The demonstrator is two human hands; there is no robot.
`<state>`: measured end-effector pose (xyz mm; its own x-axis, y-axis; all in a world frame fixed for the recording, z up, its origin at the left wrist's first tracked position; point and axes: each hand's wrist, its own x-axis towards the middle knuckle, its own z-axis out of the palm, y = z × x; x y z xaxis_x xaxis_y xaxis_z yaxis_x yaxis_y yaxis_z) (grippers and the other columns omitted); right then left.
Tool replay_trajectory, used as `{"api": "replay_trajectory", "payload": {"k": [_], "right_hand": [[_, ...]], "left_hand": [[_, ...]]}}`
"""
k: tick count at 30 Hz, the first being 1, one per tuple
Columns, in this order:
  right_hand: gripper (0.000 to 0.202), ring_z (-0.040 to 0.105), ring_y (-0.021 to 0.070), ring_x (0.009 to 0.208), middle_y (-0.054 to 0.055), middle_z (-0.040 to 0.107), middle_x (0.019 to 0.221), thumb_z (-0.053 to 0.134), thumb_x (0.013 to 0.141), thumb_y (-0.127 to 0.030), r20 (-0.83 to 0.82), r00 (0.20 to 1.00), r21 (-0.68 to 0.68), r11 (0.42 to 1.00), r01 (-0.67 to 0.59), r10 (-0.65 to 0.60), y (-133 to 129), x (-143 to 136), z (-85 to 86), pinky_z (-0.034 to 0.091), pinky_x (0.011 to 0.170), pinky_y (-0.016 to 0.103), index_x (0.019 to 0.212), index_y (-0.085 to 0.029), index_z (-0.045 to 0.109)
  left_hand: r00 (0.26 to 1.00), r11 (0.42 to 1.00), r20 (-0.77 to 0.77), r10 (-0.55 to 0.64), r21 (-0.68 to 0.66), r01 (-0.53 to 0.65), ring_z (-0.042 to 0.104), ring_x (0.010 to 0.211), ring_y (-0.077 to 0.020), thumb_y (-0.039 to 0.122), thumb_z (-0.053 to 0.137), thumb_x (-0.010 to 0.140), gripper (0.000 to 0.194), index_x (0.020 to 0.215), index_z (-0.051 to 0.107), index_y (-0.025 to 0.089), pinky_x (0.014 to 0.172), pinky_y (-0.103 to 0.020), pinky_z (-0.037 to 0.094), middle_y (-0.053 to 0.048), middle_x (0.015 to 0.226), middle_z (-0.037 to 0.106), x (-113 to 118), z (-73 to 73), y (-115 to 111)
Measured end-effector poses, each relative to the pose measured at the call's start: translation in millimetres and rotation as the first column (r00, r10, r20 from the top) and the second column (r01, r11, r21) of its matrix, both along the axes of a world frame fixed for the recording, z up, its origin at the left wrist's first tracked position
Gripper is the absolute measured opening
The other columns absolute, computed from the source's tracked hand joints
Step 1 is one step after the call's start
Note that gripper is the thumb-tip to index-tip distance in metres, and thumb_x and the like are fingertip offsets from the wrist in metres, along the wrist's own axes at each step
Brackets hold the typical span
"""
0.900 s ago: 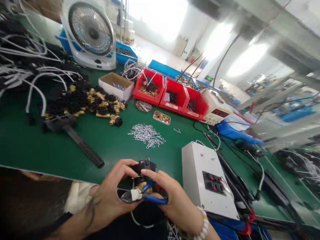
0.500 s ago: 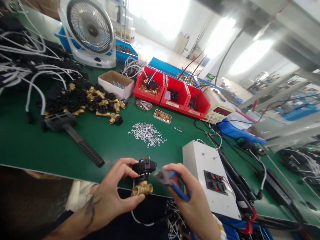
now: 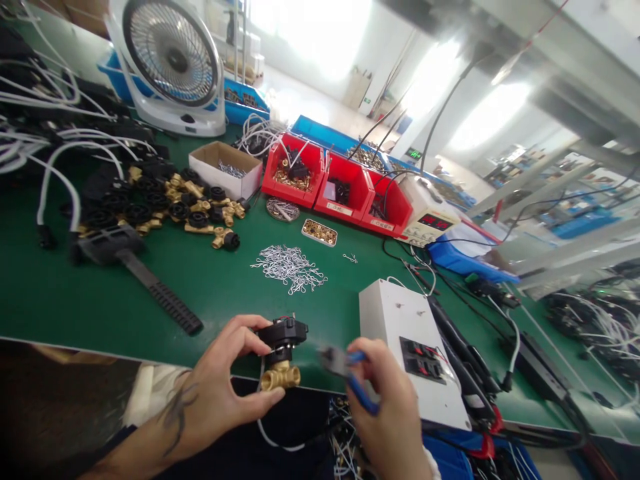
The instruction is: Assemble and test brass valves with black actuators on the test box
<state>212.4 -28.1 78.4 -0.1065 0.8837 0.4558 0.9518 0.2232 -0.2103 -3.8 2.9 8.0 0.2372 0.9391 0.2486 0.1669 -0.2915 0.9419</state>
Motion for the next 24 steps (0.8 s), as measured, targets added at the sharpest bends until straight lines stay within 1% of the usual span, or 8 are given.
{"api": "replay_trajectory", "payload": {"k": [3,7,9,14,17,20,22,24], "right_hand": [[0.021,0.063,0.0159,0.056,0.000,0.064,0.070,0.044,0.087,-0.011,0.111,0.979,-0.207,0.967,-0.147,0.172,3.9,-1.2,-0.6,0.049,0.050,0.024,0.093,-0.022,0.060],[0.010,0.066,0.0155,0.068,0.002,0.066,0.082,0.052,0.090,-0.018,-0.038,0.999,0.054,0.998,0.039,-0.037,2.4,-0.7,7.6,0.050,0.058,0.023,0.096,-0.023,0.057],[0.010,0.064,0.0147,0.065,0.001,0.066,0.081,0.053,0.088,-0.017,-0.068,0.996,0.116,0.991,0.071,-0.063,1.8,-1.9,6.7,0.049,0.057,0.023,0.095,-0.023,0.056],[0.020,0.060,0.0157,0.054,0.000,0.063,0.069,0.043,0.087,-0.012,0.140,0.973,-0.212,0.965,-0.153,0.185,5.2,-3.9,3.2,0.045,0.050,0.025,0.091,-0.022,0.059],[0.011,0.063,0.0159,0.065,0.002,0.064,0.079,0.050,0.090,-0.017,0.031,0.999,0.002,1.000,-0.028,0.028,4.0,-2.2,9.7,0.048,0.057,0.025,0.095,-0.022,0.058],[0.008,0.063,0.0161,0.069,0.002,0.064,0.082,0.054,0.088,-0.016,-0.068,0.994,0.196,0.976,0.098,-0.086,4.1,-2.5,9.0,0.049,0.061,0.025,0.094,-0.023,0.056],[0.015,0.061,0.0156,0.061,0.000,0.062,0.073,0.048,0.086,-0.010,0.036,0.999,0.057,0.998,-0.034,0.032,7.0,-3.1,4.4,0.047,0.055,0.025,0.089,-0.023,0.056],[0.021,0.059,0.0156,0.054,-0.001,0.060,0.067,0.043,0.085,-0.007,0.150,0.971,-0.154,0.975,-0.163,0.186,10.3,-2.4,2.0,0.044,0.049,0.026,0.088,-0.022,0.058]], "left_hand": [[1.000,1.000,-0.005,-0.004,-0.026,0.003,0.056,0.112,-0.0246,0.013,0.075,0.064,0.038,0.092,0.051,0.025,0.093,-0.042,0.048,-0.004,0.123,0.051,-0.7,-0.8,-0.6],[1.000,0.999,0.009,0.002,-0.035,-0.002,0.057,0.110,-0.0236,0.013,0.075,0.065,0.038,0.091,0.051,0.026,0.093,-0.042,0.048,-0.003,0.122,0.052,-1.1,-0.9,0.6],[1.000,1.000,0.013,0.001,-0.019,-0.001,0.057,0.109,-0.0234,0.013,0.075,0.064,0.039,0.091,0.050,0.026,0.093,-0.042,0.049,-0.003,0.120,0.053,-0.7,-1.3,1.3],[1.000,1.000,0.011,0.004,-0.005,-0.004,0.056,0.111,-0.0239,0.013,0.075,0.063,0.040,0.091,0.050,0.025,0.093,-0.042,0.049,-0.003,0.120,0.054,0.1,-1.8,1.4],[1.000,1.000,0.014,-0.001,-0.023,0.001,0.057,0.109,-0.0236,0.013,0.075,0.063,0.038,0.089,0.050,0.024,0.092,-0.042,0.050,-0.003,0.119,0.054,-0.2,-1.0,2.3],[1.000,1.000,0.015,-0.005,-0.021,0.005,0.058,0.109,-0.0241,0.014,0.075,0.063,0.037,0.089,0.051,0.024,0.092,-0.042,0.050,-0.004,0.118,0.055,-0.7,-0.1,3.7],[1.000,1.000,0.010,-0.013,-0.026,0.013,0.057,0.110,-0.0249,0.015,0.075,0.064,0.037,0.089,0.050,0.024,0.092,-0.043,0.050,-0.005,0.119,0.054,-1.0,0.3,4.0],[1.000,0.999,0.004,-0.012,-0.033,0.012,0.057,0.110,-0.0256,0.015,0.075,0.064,0.036,0.089,0.050,0.023,0.093,-0.044,0.050,-0.006,0.120,0.054,-1.3,0.8,4.0]]}}
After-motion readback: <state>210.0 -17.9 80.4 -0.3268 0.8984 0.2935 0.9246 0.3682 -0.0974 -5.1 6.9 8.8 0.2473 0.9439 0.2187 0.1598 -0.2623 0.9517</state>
